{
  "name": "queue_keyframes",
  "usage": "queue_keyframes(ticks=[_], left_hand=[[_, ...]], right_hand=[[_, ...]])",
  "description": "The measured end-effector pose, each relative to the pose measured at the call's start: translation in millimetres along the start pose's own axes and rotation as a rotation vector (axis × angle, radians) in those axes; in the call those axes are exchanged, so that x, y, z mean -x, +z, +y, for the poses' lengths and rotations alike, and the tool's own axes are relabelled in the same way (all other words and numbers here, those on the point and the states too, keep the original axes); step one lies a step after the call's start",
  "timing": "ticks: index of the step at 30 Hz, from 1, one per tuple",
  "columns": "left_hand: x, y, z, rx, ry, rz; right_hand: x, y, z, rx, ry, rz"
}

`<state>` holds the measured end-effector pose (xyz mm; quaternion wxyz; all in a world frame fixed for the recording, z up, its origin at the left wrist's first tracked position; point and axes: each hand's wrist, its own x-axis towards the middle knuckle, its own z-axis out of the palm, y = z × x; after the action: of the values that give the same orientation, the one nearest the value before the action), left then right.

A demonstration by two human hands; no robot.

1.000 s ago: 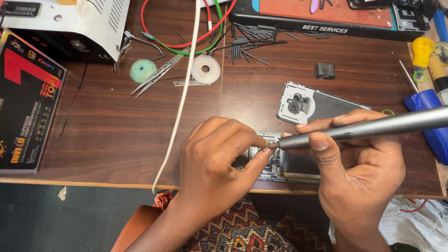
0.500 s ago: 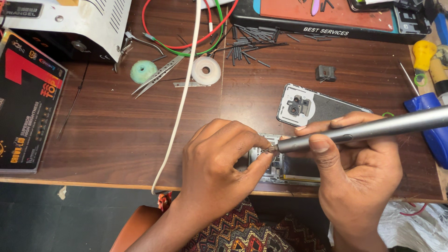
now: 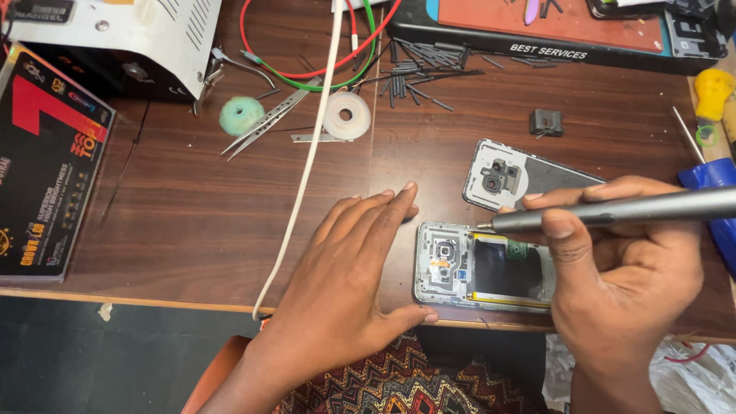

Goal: The person uses a cordless electric screwdriver to remove and drive screws on a disassembled smartphone lying on a repair bench, repositioning the phone body and back cover between screws. They then pick up a tube of adhesive and apply glue along the phone's frame edge.

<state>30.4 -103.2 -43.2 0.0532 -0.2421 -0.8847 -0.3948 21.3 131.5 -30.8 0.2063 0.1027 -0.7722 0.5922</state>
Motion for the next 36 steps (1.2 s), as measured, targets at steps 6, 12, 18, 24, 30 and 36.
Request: queue_keyframes(ticks=[6, 12, 18, 24, 30, 36], left_hand=[[5, 1, -10, 0.001, 0.005, -0.001], [4, 4, -16, 0.018, -0.026, -0.018], [3, 7, -19, 0.01, -0.06, -0.049], [2, 10, -20, 0.021, -0.06, -0.049], [0, 11, -19, 0.104, -0.087, -0.049], [-1, 13, -17, 0.122, -0.03, -0.026]], right_hand=[[11, -3, 11, -0.231, 0.087, 0.024], [35, -50, 53, -0.521, 0.221, 0.094], [61, -109, 123, -0.631, 0.317, 0.275], [70, -140, 153, -0.793, 0.366, 0.304], [69, -143, 159, -0.729, 0.325, 0.281], [70, -152, 166, -0.732, 0.317, 0.3]])
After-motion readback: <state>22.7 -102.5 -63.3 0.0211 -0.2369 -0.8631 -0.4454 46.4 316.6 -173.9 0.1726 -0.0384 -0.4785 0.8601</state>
